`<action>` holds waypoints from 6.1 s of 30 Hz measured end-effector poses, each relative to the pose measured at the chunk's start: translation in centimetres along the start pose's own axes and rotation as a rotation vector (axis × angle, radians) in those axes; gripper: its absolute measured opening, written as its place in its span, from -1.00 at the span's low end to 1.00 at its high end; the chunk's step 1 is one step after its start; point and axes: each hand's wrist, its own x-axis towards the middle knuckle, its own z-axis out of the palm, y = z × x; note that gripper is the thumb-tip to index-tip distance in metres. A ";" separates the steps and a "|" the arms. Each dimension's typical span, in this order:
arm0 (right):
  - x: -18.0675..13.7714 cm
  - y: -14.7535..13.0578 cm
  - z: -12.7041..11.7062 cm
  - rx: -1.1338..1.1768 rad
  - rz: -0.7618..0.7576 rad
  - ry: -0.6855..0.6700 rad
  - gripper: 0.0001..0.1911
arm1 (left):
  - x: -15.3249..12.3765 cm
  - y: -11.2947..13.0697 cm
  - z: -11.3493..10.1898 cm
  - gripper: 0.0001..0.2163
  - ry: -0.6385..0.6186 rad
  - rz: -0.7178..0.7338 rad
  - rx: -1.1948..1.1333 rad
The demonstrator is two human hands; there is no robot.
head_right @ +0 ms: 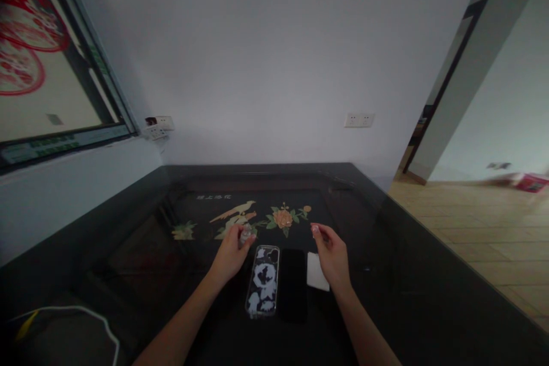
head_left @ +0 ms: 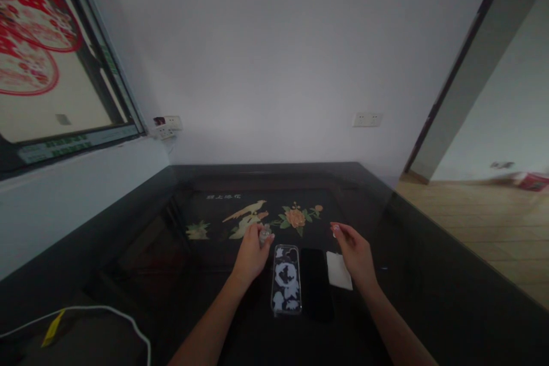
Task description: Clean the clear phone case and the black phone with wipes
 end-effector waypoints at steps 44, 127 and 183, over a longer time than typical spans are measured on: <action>-0.4 -0.1 1.1 0.520 0.205 0.090 -0.64 | -0.6 3.4 -1.2 -0.80 -0.145 0.218 -0.141; -3.9 -1.9 1.8 -0.055 0.017 -0.690 -0.68 | -2.0 4.8 -1.6 -0.66 -0.258 0.677 0.103; -3.6 -2.0 1.9 -0.102 -0.066 -0.700 -0.75 | -2.3 5.3 -0.9 -0.64 -0.385 0.516 -0.055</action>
